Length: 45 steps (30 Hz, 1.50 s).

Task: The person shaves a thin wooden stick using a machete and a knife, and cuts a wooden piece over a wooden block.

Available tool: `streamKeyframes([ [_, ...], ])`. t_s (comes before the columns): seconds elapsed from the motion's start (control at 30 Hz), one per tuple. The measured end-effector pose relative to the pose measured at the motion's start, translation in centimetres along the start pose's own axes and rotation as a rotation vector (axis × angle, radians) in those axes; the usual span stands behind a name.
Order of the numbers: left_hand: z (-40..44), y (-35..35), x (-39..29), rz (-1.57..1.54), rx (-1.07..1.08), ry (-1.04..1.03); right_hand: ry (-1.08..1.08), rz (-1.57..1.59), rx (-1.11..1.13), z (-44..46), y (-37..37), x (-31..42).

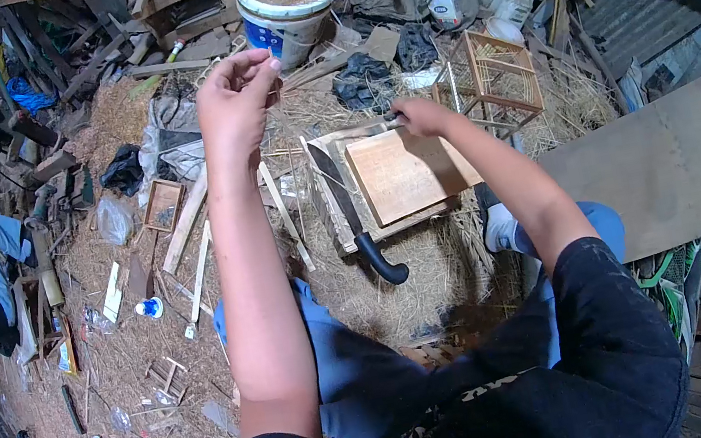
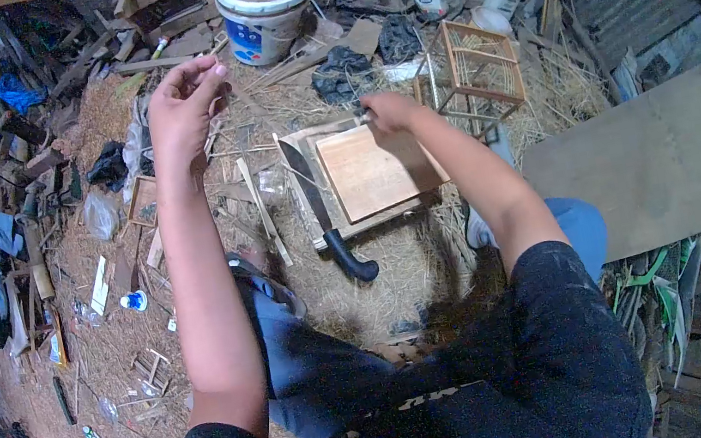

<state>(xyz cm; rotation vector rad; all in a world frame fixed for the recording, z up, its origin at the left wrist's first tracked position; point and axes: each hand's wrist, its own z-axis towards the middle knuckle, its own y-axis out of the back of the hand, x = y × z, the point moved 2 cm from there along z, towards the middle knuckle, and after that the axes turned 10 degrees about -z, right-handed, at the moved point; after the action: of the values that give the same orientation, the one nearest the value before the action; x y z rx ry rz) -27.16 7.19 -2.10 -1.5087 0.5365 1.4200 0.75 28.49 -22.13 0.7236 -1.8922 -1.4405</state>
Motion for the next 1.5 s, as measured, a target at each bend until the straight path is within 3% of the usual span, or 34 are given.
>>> streamKeyframes([
  [0.07, -0.4, -0.6, -0.1, -0.043, 0.003, 0.004, -0.077, 0.013, -0.125, -1.0, 1.8, -0.2],
  [0.2, -1.5, -2.9, 0.0, -0.072, 0.051, 0.012, -0.26, 0.036, -0.169, -5.0, 7.3, 1.1],
  [0.37, -3.5, -6.5, 0.1, -0.08, 0.145, 0.047, -0.318, 0.169, -0.239, -10.5, 12.6, 2.3],
  [0.5, -5.5, -9.2, 0.1, -0.073, 0.202, 0.133, -0.358, 0.521, -0.272, -14.1, 15.0, 4.3],
  [0.57, -6.4, -10.5, -0.3, -0.023, 0.24, 0.122, -0.381, 0.919, -0.075, -15.9, 17.8, 6.8],
  [0.63, -7.6, -12.0, -0.8, -0.026, 0.244, 0.14, -0.364, 1.011, -0.142, -15.8, 17.9, 6.8],
  [0.73, -8.5, -13.9, -0.1, -0.052, 0.312, 0.111, -0.183, 1.265, -0.133, -17.2, 19.2, 7.1],
  [0.87, -9.0, -15.8, 0.4, -0.043, 0.294, 0.121, -0.096, 1.257, -0.234, -17.8, 21.0, 6.9],
  [1.17, -9.0, -16.9, 1.4, -0.051, 0.272, 0.116, 0.078, 1.171, -0.189, -17.4, 21.8, 6.8],
  [1.3, -9.7, -17.1, 2.1, -0.132, 0.193, 0.112, 0.065, 1.105, -0.267, -16.9, 21.7, 7.0],
  [1.37, -10.2, -16.8, 3.0, -0.156, 0.203, 0.241, -0.001, 1.174, -0.292, -17.2, 22.1, 6.8],
  [1.5, -11.4, -16.2, 3.6, 0.059, 0.292, 0.305, -0.002, 1.28, -0.286, -16.5, 21.8, 5.8],
])
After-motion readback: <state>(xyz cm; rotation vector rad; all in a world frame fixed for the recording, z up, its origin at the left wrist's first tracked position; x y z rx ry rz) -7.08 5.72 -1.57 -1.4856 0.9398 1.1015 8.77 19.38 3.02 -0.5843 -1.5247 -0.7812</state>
